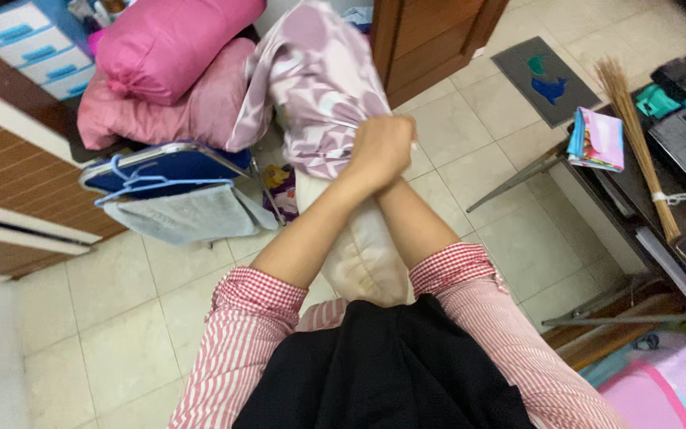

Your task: The person fits new pillowcases onto pillows by hand, smoothing the fabric and tucking the ends inside. They then use a long stick to beat one of the pillows while it rests on the bed.

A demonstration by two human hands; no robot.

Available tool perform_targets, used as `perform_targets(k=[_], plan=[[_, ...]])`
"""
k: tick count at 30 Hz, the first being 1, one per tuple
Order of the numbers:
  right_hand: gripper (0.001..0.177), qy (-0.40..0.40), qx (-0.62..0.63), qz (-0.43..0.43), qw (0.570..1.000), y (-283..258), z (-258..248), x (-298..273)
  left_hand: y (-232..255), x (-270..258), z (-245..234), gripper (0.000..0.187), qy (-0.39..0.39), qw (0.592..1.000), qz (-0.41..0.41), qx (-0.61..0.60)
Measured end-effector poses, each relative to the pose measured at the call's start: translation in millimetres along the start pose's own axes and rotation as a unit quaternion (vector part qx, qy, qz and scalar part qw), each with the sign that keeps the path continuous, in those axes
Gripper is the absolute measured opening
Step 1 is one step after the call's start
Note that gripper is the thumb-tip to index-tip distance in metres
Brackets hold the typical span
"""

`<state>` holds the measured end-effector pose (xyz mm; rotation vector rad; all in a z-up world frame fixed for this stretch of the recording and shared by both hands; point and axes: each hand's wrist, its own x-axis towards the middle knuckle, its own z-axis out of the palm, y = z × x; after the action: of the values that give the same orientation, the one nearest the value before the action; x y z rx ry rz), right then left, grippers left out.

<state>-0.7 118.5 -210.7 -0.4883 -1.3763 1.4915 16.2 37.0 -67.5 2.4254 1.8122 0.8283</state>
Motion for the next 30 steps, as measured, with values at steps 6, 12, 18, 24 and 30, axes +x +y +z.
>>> perform_targets(k=[6, 12, 18, 24, 30], plan=[[0.067, -0.030, 0.037, 0.041, 0.998, -24, -25, 51, -46, -43, -43, 0.022, 0.035, 0.954, -0.066, -0.290], [0.067, -0.021, 0.069, 0.059, 0.996, -43, -52, 67, -204, -98, -24, 0.066, 0.102, 0.978, -0.057, -0.173], [0.067, -0.025, 0.092, 0.051, 0.994, -47, -38, 61, -248, -110, -1, 0.108, 0.107, 0.901, -0.097, -0.410], [0.067, -0.055, 0.098, 0.068, 0.991, -50, -37, 49, -260, -100, -31, 0.106, 0.141, 0.798, -0.169, -0.562], [0.067, -0.080, 0.096, 0.099, 0.987, -55, -52, 37, -286, -106, -11, 0.065, 0.109, 0.620, -0.262, -0.732]])
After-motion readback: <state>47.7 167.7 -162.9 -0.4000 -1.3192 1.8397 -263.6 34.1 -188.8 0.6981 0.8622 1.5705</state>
